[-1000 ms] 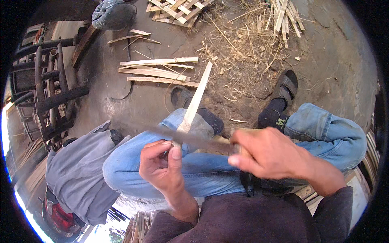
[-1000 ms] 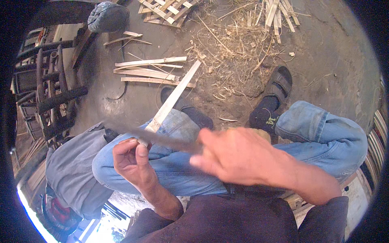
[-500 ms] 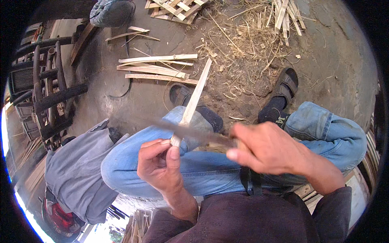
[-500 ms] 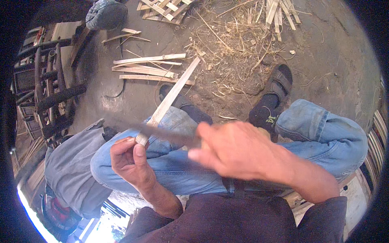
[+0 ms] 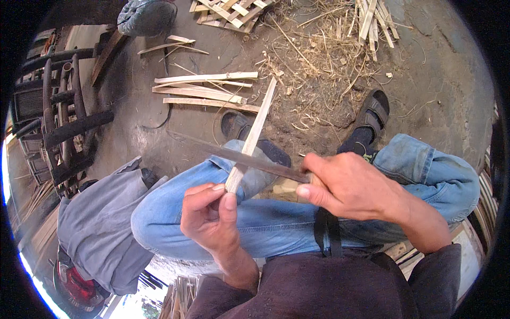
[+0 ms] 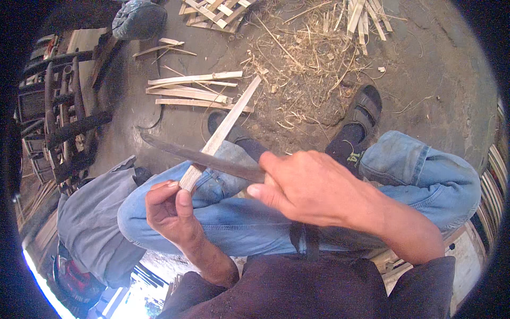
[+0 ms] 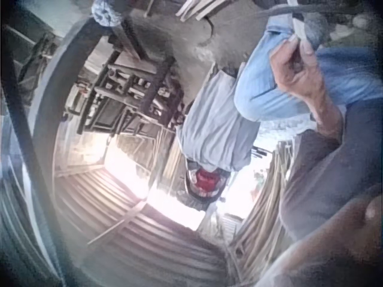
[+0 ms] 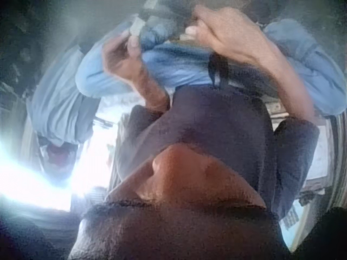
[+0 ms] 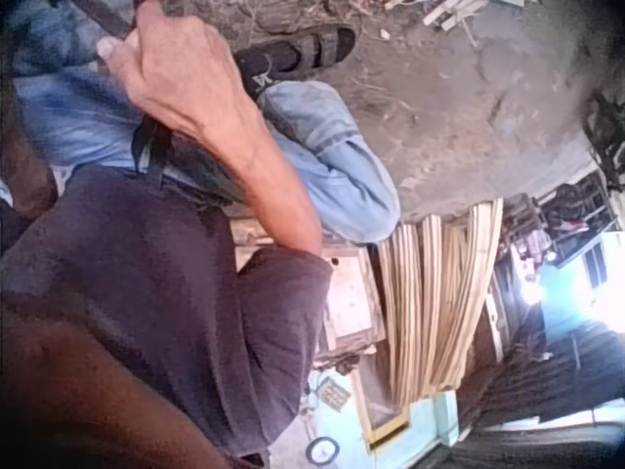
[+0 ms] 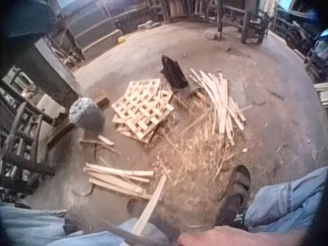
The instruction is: The person sits on the floor and uses a curved knife to shave and shape a thin wooden strip. They repeatedly draw the blade along the wood to remove shavings and refine the edges, occasionally pausing to inspect the piece.
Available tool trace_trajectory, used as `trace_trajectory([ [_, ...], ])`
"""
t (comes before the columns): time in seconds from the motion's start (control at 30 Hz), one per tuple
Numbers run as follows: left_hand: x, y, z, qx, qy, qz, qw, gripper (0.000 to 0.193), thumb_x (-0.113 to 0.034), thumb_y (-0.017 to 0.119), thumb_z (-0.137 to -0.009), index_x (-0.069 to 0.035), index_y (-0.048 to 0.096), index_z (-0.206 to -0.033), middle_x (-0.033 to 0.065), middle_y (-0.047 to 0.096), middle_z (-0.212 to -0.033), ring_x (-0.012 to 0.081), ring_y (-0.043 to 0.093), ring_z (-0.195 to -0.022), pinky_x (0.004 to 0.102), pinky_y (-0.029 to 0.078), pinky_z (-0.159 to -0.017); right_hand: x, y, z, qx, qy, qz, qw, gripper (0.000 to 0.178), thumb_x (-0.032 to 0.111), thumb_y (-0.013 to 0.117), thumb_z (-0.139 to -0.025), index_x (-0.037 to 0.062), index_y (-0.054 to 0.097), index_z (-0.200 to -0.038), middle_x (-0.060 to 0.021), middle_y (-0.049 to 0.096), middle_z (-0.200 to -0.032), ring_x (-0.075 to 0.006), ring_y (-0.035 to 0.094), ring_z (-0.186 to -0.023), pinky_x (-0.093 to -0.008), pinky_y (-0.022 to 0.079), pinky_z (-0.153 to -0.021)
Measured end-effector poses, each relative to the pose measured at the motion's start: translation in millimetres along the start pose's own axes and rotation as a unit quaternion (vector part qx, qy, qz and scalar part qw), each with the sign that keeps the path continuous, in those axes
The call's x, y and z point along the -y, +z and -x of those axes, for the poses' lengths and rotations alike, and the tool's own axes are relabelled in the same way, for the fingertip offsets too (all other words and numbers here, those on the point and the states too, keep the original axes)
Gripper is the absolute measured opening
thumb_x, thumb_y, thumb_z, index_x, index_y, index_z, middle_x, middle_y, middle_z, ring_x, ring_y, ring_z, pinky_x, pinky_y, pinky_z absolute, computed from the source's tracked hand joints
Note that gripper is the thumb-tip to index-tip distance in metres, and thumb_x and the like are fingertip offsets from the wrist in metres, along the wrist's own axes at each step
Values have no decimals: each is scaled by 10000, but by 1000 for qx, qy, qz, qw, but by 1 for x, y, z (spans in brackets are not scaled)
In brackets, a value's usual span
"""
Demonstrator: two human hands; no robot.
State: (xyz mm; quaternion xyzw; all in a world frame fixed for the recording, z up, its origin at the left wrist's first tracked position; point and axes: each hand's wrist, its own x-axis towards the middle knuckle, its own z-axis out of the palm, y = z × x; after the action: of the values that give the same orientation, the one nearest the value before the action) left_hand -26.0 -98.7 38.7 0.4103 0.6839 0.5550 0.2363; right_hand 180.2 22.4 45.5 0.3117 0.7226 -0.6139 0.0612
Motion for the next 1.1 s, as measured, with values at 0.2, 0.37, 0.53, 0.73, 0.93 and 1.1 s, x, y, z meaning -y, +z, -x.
trace_trajectory([
  [0.2, 0, 1, 0, -3, -12, 1, 1000, 214, -55, 756, -814, -2, 619, -969, 102, 588, -964, 136, 573, -829, 224, 476, -710, -8, 1, -8, -29, 20, 52, 998, 430, 408, 519, -953, -12, 514, -1043, -214, 587, -682, -447, 613, -701, -503, 470, -617],
  [0.37, 2, 1, 0, -10, -15, 0, 1000, 213, -66, 732, -836, 0, 600, -990, 103, 581, -970, 124, 562, -808, 226, 470, -722, -9, 7, -4, -42, 16, 27, 999, 417, 403, 512, -959, -14, 507, -988, -251, 606, -708, -469, 618, -729, -524, 481, -641],
  [0.53, 3, 7, -8, -56, -53, 30, 997, 186, -79, 662, -886, 2, 571, -1027, 91, 578, -982, 120, 570, -793, 236, 495, -716, -15, 20, -11, -100, 55, 14, 993, 428, 403, 506, -964, -24, 490, -946, -280, 623, -740, -490, 627, -763, -547, 497, -673],
  [0.73, 0, 9, -12, -50, -91, 65, 992, 173, -131, 609, -932, -26, 543, -1052, 67, 571, -1009, 149, 608, -894, 295, 560, -763, 7, 45, -3, -107, 9, -50, 993, 437, 415, 509, -963, -15, 461, -1023, -301, 617, -860, -510, 615, -777, -560, 501, -689],
  [0.93, 4, 5, -11, -57, -99, 87, 990, 171, -135, 612, -933, -42, 543, -1059, 64, 581, -1016, 134, 603, -879, 289, 540, -766, 11, 48, -4, -93, -13, -67, 993, 434, 413, 528, -955, -13, 467, -1009, -285, 619, -848, -503, 616, -759, -562, 501, -658],
  [1.1, 8, 4, -11, -61, -100, 71, 991, 164, -124, 610, -936, -52, 542, -1067, 54, 579, -1004, 128, 606, -873, 282, 541, -760, 10, 45, -7, -107, -12, -45, 993, 430, 403, 538, -948, -18, 464, -989, -294, 619, -848, -493, 624, -778, -553, 507, -675],
])
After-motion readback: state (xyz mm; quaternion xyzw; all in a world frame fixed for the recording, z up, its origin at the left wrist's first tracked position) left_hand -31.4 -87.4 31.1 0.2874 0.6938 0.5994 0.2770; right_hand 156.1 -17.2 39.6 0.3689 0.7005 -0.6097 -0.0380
